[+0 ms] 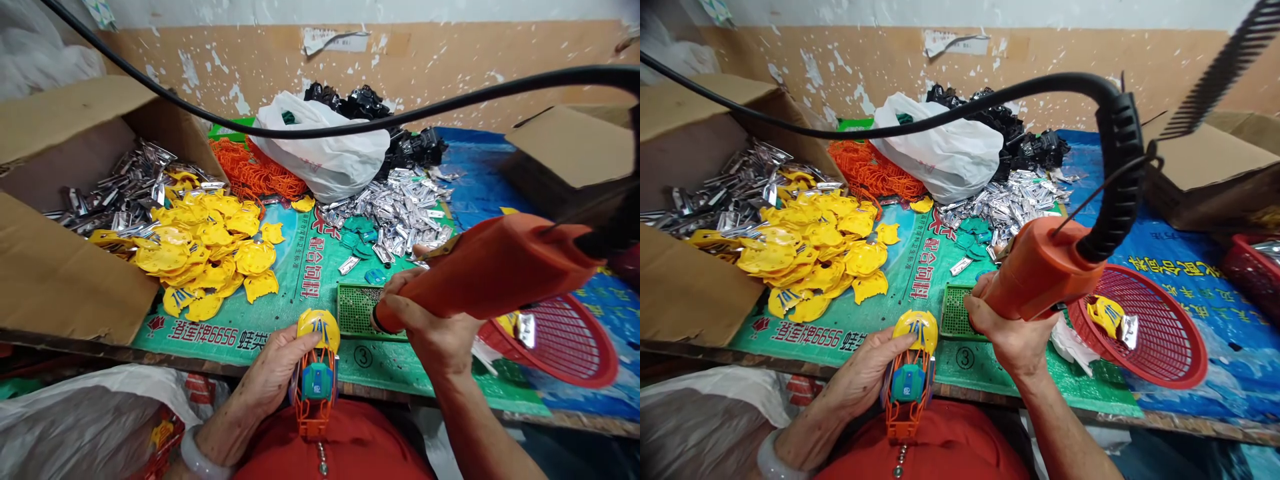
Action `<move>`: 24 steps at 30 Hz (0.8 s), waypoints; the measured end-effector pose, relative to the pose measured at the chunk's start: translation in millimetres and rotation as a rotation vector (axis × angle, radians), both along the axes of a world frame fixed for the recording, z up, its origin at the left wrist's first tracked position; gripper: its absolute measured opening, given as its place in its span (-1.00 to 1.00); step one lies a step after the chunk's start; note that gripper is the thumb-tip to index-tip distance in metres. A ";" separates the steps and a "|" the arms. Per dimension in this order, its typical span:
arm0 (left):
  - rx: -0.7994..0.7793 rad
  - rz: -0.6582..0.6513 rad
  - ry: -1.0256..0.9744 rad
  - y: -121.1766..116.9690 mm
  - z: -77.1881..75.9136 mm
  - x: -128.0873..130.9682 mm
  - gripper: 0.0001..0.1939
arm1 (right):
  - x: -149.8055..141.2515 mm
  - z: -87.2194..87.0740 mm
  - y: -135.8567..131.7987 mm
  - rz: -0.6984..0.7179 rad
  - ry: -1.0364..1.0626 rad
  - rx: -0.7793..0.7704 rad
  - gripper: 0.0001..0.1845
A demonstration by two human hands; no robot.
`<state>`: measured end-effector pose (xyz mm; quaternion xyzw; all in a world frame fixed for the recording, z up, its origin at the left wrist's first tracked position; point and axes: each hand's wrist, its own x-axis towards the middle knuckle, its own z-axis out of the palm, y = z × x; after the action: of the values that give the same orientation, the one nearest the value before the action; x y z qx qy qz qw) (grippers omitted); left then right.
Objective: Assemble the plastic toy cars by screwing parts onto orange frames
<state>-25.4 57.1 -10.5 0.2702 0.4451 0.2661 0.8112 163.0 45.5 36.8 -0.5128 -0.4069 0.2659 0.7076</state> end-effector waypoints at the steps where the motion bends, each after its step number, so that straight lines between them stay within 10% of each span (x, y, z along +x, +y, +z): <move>1: -0.003 0.000 0.001 0.0 -0.9 -0.4 -0.72 | -0.2 0.4 0.2 -0.001 -0.005 0.003 -0.73; 24: 0.006 0.003 0.014 0.5 -2.1 2.4 -0.71 | 3.5 10.8 0.0 -0.125 0.090 0.031 -0.78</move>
<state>-23.1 57.6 -12.6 0.2737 0.4504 0.2668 0.8069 166.5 45.5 47.6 -0.5139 -0.3455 0.2377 0.7483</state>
